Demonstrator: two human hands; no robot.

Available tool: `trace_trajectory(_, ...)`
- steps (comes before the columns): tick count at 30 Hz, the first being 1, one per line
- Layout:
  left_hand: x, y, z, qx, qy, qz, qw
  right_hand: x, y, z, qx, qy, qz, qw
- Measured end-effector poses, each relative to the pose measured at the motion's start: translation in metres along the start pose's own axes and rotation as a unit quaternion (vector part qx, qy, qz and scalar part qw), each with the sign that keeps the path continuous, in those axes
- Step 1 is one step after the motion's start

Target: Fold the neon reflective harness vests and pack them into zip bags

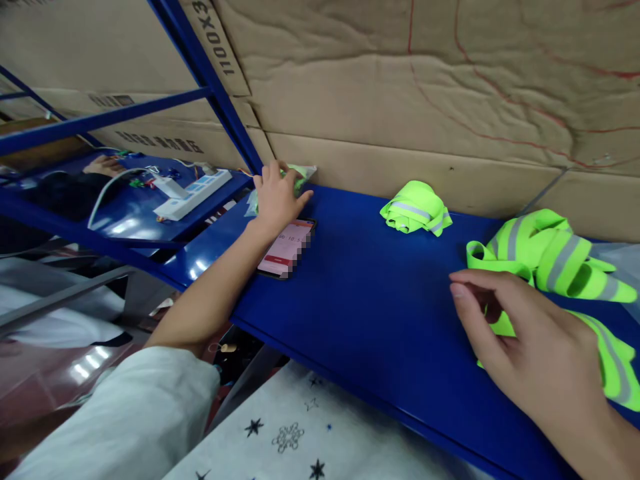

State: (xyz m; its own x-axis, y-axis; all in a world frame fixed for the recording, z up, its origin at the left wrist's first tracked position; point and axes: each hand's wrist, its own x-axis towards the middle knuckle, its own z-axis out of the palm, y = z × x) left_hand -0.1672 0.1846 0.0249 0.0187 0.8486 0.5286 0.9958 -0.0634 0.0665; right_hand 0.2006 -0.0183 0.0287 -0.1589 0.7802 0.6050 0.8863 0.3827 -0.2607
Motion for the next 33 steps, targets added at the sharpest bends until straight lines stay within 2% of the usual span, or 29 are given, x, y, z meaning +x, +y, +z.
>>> trace_trajectory(3,-0.001,0.002,0.003,-0.047,-0.040,0.075,0.995,0.003,-0.005,0.001,-0.036,-0.002,-0.018,0.999)
trace_trajectory(6,-0.003,0.002,0.006,-0.044,-0.085,0.122,0.988,0.006,-0.011,0.001,-0.038,-0.008,-0.043,0.998)
trace_trajectory(9,-0.004,0.000,0.012,-0.021,-0.116,0.135,0.984,0.008,-0.013,0.000,-0.038,-0.019,-0.072,0.996)
trace_trajectory(13,-0.003,-0.001,0.015,-0.055,-0.105,0.132,0.984,0.009,-0.008,0.001,-0.041,-0.024,-0.112,0.993)
trace_trajectory(16,-0.003,0.005,0.008,-0.076,-0.086,0.128,0.985,0.010,-0.002,0.003,-0.036,-0.047,-0.118,0.991)
trace_trajectory(18,-0.007,0.013,-0.002,-0.087,-0.072,0.135,0.984,0.009,0.001,0.006,-0.039,-0.085,-0.117,0.989)
trace_trajectory(21,-0.022,0.033,-0.024,-0.121,-0.065,0.189,0.972,0.008,0.005,0.011,-0.052,-0.160,-0.107,0.980)
trace_trajectory(23,-0.041,0.050,-0.039,-0.147,-0.057,0.253,0.955,0.007,0.005,0.014,-0.058,-0.216,-0.101,0.969)
trace_trajectory(25,-0.067,0.068,-0.051,-0.166,-0.024,0.326,0.930,0.007,0.003,0.015,-0.054,-0.269,-0.099,0.957)
trace_trajectory(27,-0.093,0.083,-0.055,-0.189,0.004,0.428,0.884,0.008,-0.001,0.016,-0.038,-0.315,-0.101,0.943)
trace_trajectory(30,-0.120,0.099,-0.048,-0.226,0.013,0.535,0.814,0.010,-0.004,0.016,-0.021,-0.349,-0.103,0.931)
trace_trajectory(31,-0.124,0.102,-0.043,-0.234,0.008,0.548,0.803,0.010,-0.004,0.016,-0.020,-0.352,-0.102,0.930)
trace_trajectory(33,-0.127,0.105,-0.032,-0.248,-0.014,0.546,0.800,0.010,-0.003,0.016,-0.018,-0.350,-0.101,0.931)
